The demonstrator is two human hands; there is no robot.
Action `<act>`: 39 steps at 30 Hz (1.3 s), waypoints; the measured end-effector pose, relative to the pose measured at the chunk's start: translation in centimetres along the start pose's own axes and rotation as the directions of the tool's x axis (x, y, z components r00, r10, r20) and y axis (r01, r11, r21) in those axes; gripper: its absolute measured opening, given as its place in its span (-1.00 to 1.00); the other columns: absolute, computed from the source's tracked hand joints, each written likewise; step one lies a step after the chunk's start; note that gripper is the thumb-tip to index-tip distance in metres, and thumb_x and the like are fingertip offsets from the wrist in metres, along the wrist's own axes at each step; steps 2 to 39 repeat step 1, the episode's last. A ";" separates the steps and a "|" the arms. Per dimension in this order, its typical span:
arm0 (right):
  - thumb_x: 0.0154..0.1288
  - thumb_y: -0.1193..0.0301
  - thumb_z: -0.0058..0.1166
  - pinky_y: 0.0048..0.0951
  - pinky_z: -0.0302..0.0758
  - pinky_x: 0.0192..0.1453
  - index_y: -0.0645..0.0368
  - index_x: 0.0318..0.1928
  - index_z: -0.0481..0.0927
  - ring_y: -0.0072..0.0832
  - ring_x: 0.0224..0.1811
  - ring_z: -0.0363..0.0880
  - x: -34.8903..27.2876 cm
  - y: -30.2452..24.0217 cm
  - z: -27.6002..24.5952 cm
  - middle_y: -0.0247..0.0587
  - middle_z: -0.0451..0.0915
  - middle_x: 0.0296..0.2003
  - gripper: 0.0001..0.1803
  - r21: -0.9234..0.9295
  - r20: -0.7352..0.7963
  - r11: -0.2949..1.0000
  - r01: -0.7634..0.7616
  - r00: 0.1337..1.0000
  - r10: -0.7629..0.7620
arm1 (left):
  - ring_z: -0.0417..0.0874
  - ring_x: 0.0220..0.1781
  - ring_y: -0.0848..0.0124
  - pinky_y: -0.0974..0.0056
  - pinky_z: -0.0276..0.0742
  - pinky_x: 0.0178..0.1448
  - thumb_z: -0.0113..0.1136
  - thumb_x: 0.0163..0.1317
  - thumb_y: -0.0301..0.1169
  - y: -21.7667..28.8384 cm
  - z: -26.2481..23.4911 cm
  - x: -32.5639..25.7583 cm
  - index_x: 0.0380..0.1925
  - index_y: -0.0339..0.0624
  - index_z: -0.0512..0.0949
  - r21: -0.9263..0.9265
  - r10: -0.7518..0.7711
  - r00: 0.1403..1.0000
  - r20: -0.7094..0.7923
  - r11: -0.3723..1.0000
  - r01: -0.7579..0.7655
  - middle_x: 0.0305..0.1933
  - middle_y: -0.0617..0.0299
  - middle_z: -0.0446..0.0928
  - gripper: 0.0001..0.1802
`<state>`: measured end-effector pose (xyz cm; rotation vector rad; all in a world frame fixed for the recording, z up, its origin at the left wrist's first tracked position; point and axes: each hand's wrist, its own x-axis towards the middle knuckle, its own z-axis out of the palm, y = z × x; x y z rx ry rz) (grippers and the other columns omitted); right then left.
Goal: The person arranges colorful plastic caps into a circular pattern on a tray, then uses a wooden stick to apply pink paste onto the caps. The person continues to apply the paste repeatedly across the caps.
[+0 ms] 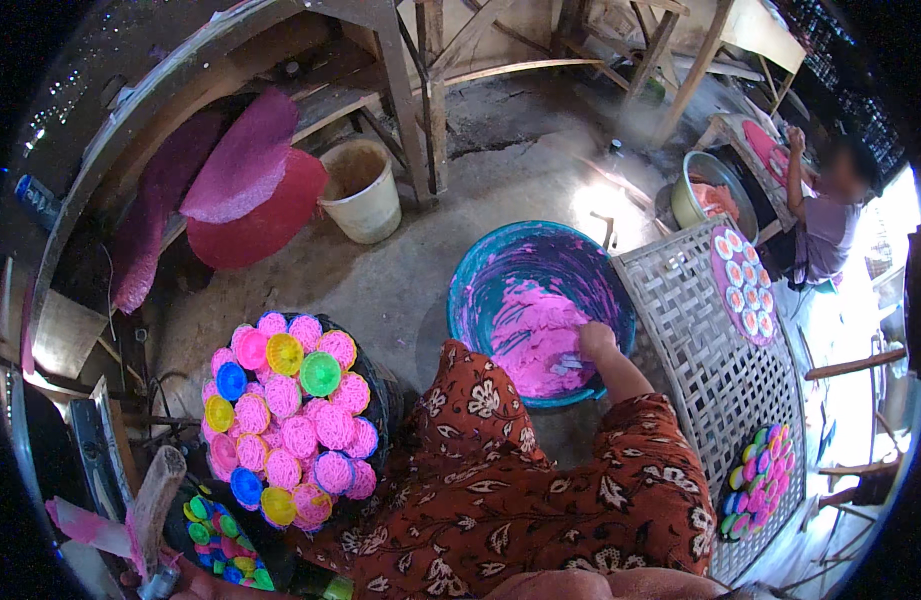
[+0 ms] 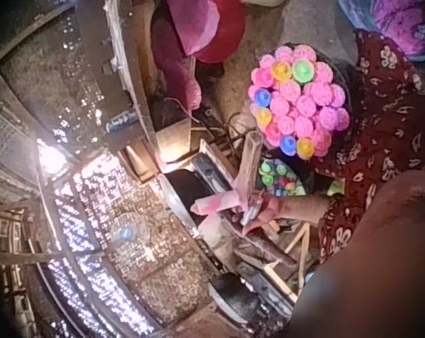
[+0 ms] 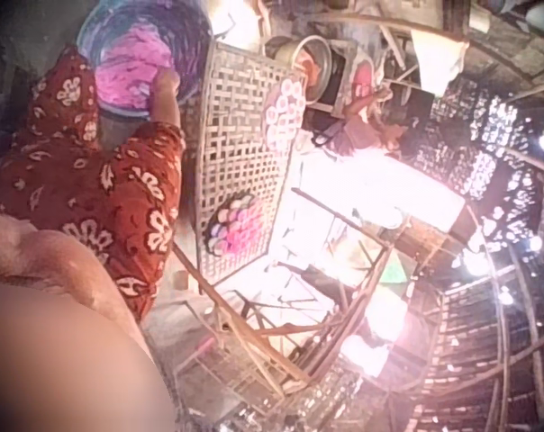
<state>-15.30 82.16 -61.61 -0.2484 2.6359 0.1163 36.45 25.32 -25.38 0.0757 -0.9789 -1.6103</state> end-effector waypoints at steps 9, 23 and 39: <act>0.14 0.21 0.00 -0.18 0.51 0.00 0.07 -0.02 0.53 -0.18 -0.11 0.60 0.3 -0.3 1.0 -0.04 0.61 -0.18 -0.60 0.042 -0.017 0.999 0.009 1.000 -0.009 | 0.07 0.36 -0.08 -0.23 0.18 0.27 0.20 0.02 0.11 0.3 -0.1 -0.2 0.25 0.05 0.20 0.006 0.010 1.000 0.000 1.000 -0.010 0.35 0.01 0.12 -0.18; 0.14 0.21 0.00 -0.18 0.51 0.00 0.07 -0.02 0.53 -0.18 -0.11 0.60 0.3 -0.3 1.0 -0.04 0.61 -0.18 -0.60 0.042 -0.017 0.999 0.009 1.000 -0.009 | 0.07 0.36 -0.08 -0.23 0.18 0.27 0.20 0.02 0.11 0.3 -0.1 -0.2 0.25 0.05 0.20 0.006 0.010 1.000 0.000 1.000 -0.010 0.35 0.01 0.12 -0.18; 0.14 0.21 0.00 -0.18 0.51 0.00 0.07 -0.02 0.53 -0.18 -0.11 0.60 0.3 -0.3 1.0 -0.04 0.61 -0.18 -0.60 0.042 -0.017 0.999 0.009 1.000 -0.009 | 0.07 0.36 -0.08 -0.23 0.18 0.27 0.20 0.02 0.11 0.3 -0.1 -0.2 0.25 0.05 0.20 0.006 0.010 1.000 0.000 1.000 -0.010 0.35 0.01 0.12 -0.18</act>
